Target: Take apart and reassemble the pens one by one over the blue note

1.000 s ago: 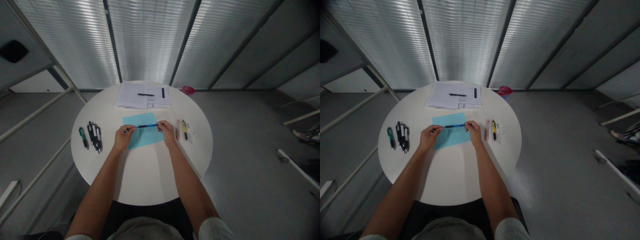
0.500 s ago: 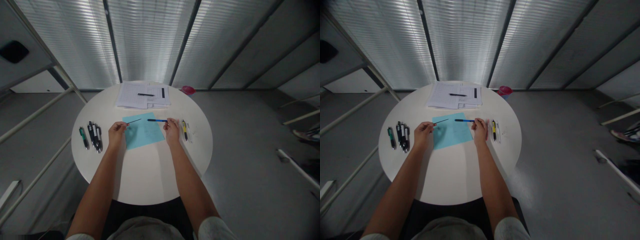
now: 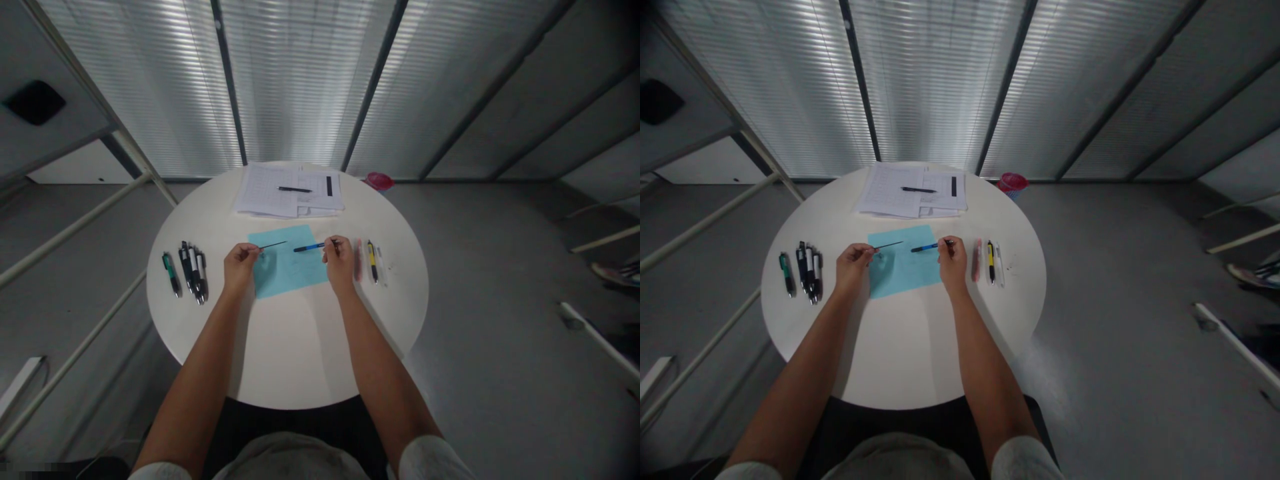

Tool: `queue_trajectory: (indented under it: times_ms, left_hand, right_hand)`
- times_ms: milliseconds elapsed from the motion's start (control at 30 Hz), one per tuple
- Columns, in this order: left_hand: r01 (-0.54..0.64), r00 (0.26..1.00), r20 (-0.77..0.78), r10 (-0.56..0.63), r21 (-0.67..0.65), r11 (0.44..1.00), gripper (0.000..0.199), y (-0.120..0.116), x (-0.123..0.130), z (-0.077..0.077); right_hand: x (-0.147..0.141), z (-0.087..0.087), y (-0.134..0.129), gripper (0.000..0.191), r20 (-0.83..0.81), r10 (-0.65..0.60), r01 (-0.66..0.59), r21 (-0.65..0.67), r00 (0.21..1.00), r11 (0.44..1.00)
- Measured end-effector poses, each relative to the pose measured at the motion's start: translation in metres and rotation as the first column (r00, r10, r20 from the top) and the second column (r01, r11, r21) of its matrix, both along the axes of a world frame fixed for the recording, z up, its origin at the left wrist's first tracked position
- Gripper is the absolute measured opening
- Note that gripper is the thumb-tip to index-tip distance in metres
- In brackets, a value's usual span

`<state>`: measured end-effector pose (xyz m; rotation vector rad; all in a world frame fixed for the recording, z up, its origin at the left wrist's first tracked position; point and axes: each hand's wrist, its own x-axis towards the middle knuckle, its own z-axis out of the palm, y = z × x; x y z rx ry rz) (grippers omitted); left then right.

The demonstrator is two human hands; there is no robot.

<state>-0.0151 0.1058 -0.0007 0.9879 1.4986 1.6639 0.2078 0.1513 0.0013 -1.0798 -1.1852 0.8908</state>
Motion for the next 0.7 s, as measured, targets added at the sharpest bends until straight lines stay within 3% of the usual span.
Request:
queue_trajectory:
  times_ms: [167, 533, 700]
  left_hand:
    - [0.017, 1.000, -0.017, -0.017, 0.026, 1.000, 0.013, 0.002, 0.000, -0.007]
    - [0.035, 0.999, -0.018, -0.034, 0.029, 0.999, 0.010, 0.004, -0.002, -0.013]
    - [0.034, 0.999, -0.031, -0.033, 0.042, 0.999, 0.011, 0.005, -0.003, -0.015]
  right_hand:
    - [0.000, -0.002, -0.002, 0.028, 0.043, 0.000, -0.002, 0.029, 0.999, 1.000]
    - [0.004, 0.007, -0.014, 0.025, 0.205, -0.164, 0.123, 0.197, 0.965, 0.973]
    - [0.005, 0.003, -0.009, 0.024, 0.122, -0.177, 0.159, 0.145, 0.977, 0.977]
